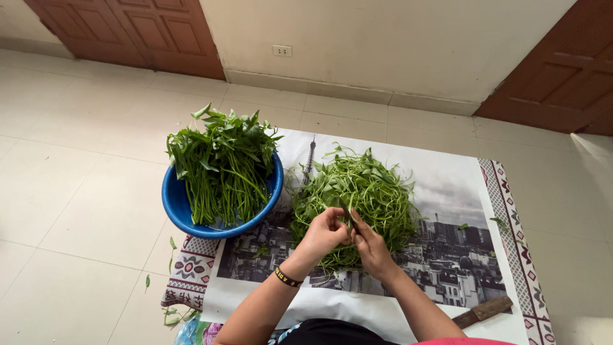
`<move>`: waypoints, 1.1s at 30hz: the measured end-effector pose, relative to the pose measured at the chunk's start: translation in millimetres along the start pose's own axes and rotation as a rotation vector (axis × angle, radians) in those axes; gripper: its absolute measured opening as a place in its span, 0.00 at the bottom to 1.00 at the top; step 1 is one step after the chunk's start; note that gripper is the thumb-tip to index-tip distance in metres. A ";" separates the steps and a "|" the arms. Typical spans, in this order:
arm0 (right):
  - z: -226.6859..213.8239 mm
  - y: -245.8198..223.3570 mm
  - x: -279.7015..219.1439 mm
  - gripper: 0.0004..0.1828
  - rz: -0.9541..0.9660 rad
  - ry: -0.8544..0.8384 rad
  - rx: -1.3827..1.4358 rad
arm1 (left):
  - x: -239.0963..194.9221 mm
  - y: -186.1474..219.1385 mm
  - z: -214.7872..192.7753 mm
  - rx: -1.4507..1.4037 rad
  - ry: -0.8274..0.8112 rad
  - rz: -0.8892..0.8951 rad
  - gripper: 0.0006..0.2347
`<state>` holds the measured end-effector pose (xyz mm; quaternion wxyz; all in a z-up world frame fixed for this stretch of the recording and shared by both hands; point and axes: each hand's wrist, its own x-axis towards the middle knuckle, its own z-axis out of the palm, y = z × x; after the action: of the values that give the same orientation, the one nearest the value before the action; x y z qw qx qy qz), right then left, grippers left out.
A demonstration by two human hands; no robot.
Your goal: The person prepares water spinach by using a knife to trim the stems and removing the leaves by hand.
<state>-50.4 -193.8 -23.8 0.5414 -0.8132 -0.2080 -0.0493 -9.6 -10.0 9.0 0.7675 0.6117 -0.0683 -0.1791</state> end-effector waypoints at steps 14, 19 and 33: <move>-2.8 -0.3 1.5 0.36 0.030 -0.048 -0.006 | 16.3 -6.9 -15.5 -0.032 0.007 -0.063 0.11; -3.4 7.2 15.3 0.35 0.215 -0.013 0.138 | 20.6 -6.9 -14.3 -0.064 -0.123 -0.081 0.20; -66.6 56.3 74.6 0.26 0.281 0.308 0.455 | 70.7 47.7 12.3 -0.097 -0.754 0.104 0.46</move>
<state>49.1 -251.0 -22.2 0.7361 -0.6749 -0.0145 -0.0488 61.0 -37.7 49.9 0.7245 0.4616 -0.3685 -0.3552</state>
